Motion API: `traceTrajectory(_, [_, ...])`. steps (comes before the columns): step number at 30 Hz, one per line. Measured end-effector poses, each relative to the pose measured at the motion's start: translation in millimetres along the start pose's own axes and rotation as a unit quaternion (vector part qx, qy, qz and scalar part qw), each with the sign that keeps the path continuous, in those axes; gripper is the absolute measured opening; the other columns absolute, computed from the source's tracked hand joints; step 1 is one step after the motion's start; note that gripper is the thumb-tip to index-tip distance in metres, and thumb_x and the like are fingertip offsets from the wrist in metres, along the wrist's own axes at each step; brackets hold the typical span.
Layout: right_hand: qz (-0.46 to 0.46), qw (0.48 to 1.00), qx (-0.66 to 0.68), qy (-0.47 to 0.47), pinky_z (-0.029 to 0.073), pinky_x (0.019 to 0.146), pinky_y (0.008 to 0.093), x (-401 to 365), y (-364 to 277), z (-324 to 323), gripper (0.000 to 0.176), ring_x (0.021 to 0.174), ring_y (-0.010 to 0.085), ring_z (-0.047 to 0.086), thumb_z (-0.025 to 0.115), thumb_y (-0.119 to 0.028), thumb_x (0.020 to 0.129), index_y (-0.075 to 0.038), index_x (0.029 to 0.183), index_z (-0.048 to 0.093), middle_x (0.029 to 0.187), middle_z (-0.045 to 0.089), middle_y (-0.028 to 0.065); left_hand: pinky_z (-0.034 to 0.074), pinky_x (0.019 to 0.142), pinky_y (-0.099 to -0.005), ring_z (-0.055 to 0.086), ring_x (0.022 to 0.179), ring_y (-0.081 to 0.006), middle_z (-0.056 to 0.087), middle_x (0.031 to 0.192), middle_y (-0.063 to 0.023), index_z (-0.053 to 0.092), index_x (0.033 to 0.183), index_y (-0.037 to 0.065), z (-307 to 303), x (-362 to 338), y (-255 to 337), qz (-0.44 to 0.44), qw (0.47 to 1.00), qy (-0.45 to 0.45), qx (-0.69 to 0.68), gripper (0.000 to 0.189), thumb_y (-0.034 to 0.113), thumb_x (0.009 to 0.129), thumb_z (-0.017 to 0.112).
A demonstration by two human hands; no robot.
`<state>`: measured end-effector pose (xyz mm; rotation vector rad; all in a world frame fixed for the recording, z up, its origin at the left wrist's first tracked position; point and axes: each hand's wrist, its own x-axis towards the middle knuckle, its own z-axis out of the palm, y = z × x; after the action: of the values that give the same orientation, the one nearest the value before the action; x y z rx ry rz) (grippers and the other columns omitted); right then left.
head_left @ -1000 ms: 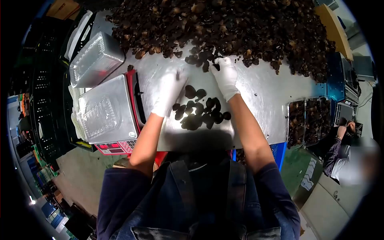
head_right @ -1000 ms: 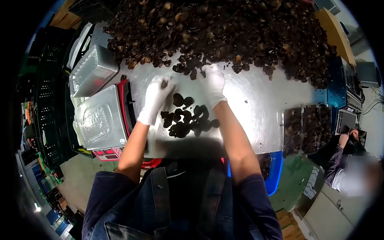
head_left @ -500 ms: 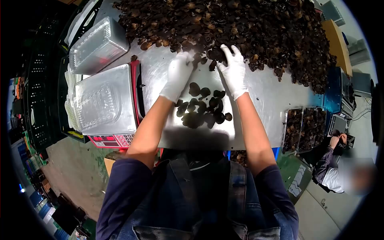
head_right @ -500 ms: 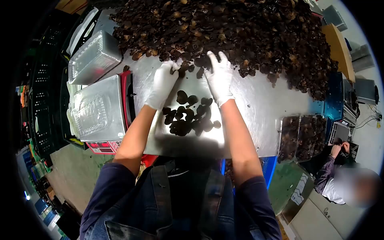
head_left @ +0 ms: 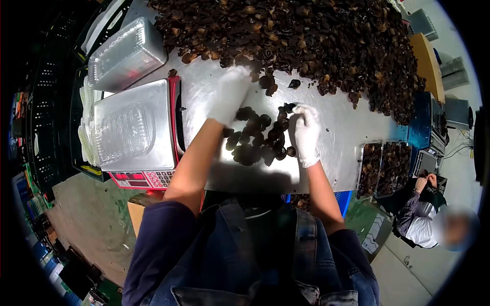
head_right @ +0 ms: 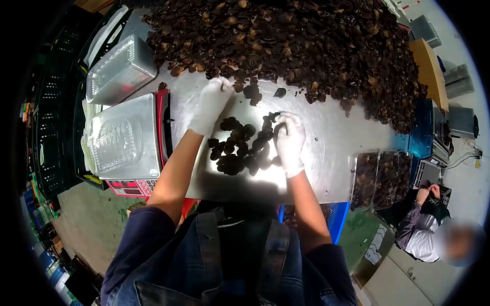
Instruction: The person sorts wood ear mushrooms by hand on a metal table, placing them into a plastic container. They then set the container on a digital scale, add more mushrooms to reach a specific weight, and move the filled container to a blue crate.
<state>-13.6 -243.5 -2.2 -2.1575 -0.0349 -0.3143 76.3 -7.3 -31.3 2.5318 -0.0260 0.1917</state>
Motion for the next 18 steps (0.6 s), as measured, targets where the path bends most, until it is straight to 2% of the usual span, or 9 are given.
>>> traceTrajectory(2, [-0.032, 0.997, -0.067, 0.032, 0.048, 0.092, 0.0382, 30.7, -11.0, 1.9, 0.021, 0.105, 0.0276, 0.059, 0.062, 0.0, 0.083, -0.006, 0.103, 0.067, 0.105, 0.063, 0.0122, 0.053, 0.078, -0.0373, 0.067, 0.085, -0.0311, 0.068, 0.093, -0.0159, 0.065, 0.094, 0.001, 4.3, 15.8, 25.6, -0.065, 0.997, -0.026, 0.022, 0.028, 0.026, 0.083, 0.069])
traceTrajectory(5, [0.06, 0.986, -0.154, -0.012, 0.048, 0.089, 0.0394, 60.9, -3.9, 22.2, 0.038, 0.101, 0.0303, 0.058, 0.07, -0.019, 0.086, -0.01, 0.122, 0.061, 0.109, 0.059, 0.0145, 0.053, 0.08, -0.0405, 0.067, 0.09, -0.033, 0.068, 0.095, -0.0172, 0.065, 0.095, 0.001, 13.9, 31.4, 30.1, -0.129, 0.987, -0.057, 0.073, 0.035, 0.034, 0.083, 0.068])
traceTrajectory(8, [0.032, 0.976, -0.18, -0.121, 0.049, 0.084, 0.0387, 57.8, 4.4, 19.5, 0.028, 0.097, 0.0291, 0.061, 0.069, -0.019, 0.086, -0.01, 0.112, 0.067, 0.102, 0.062, 0.0132, 0.053, 0.079, -0.0444, 0.066, 0.089, -0.0357, 0.068, 0.096, -0.0187, 0.066, 0.092, 0.003, 9.1, 19.7, 21.2, -0.072, 0.995, -0.032, 0.063, 0.033, 0.034, 0.083, 0.067])
traceTrajectory(9, [0.032, 0.981, -0.141, -0.127, 0.05, 0.079, 0.034, 52.0, -8.7, 15.8, 0.025, 0.086, 0.0221, 0.061, 0.068, -0.016, 0.086, -0.005, 0.108, 0.07, 0.096, 0.061, 0.0148, 0.053, 0.078, -0.0421, 0.067, 0.087, -0.033, 0.068, 0.094, -0.018, 0.066, 0.089, 0.003, -5.1, 14.3, 24.2, -0.065, 0.994, -0.083, 0.028, 0.026, 0.028, 0.081, 0.068])
traceTrajectory(10, [0.184, 0.956, -0.049, -0.225, 0.049, 0.08, 0.0308, 42.0, -36.9, 0.1, 0.021, 0.086, 0.0204, 0.061, 0.068, -0.012, 0.085, -0.004, 0.105, 0.071, 0.098, 0.063, 0.0136, 0.054, 0.076, -0.0397, 0.067, 0.084, -0.0304, 0.068, 0.092, -0.0172, 0.066, 0.087, 0.003, -17.4, 6.5, 24.7, -0.057, 0.989, -0.133, -0.008, 0.02, 0.022, 0.08, 0.07])
traceTrajectory(12, [-0.032, 0.986, -0.063, -0.153, 0.048, 0.078, 0.0283, 6.5, -11.3, 5.9, 0.023, 0.085, 0.0168, 0.059, 0.07, -0.006, 0.084, -0.004, 0.107, 0.069, 0.096, 0.062, 0.0082, 0.054, 0.077, -0.0402, 0.067, 0.084, -0.0317, 0.069, 0.086, -0.0126, 0.069, 0.088, 0.004, -31.0, -9.0, 12.8, -0.042, 0.98, -0.17, -0.099, 0.019, 0.02, 0.079, 0.066])
traceTrajectory(14, [0.035, 0.992, -0.009, -0.123, 0.048, 0.078, 0.0271, -5.7, -13.7, 1.0, 0.024, 0.086, 0.015, 0.059, 0.07, -0.004, 0.085, -0.004, 0.109, 0.069, 0.096, 0.061, 0.0056, 0.054, 0.078, -0.0392, 0.068, 0.084, -0.0263, 0.069, 0.083, -0.0111, 0.07, 0.09, 0.006, -32.1, -18.8, -4.8, -0.062, 0.921, -0.307, -0.232, 0.019, 0.023, 0.081, 0.066])
traceTrajectory(16, [0.14, 0.988, 0.041, -0.056, 0.047, 0.077, 0.0243, -8.0, -10.9, -1.6, 0.024, 0.084, 0.0102, 0.057, 0.069, -0.005, 0.089, -0.002, 0.113, 0.066, 0.094, 0.055, 0.0007, 0.054, 0.077, -0.0355, 0.068, 0.084, -0.0206, 0.069, 0.083, -0.0104, 0.069, 0.089, 0.005, -28.0, -14.9, 7.2, -0.08, 0.918, -0.29, -0.259, 0.02, 0.024, 0.084, 0.065])
traceTrajectory(18, [0.167, 0.978, 0.129, 0.001, 0.047, 0.076, 0.0245, 6.0, -4.6, 9.5, 0.022, 0.08, 0.0097, 0.054, 0.066, -0.008, 0.092, 0.0, 0.112, 0.065, 0.094, 0.055, 0.0018, 0.051, 0.077, -0.0363, 0.066, 0.084, -0.0229, 0.068, 0.087, -0.0103, 0.064, 0.086, 0.006, -9.2, 1.7, 25.3, -0.086, 0.976, -0.15, -0.136, 0.026, 0.032, 0.083, 0.066])
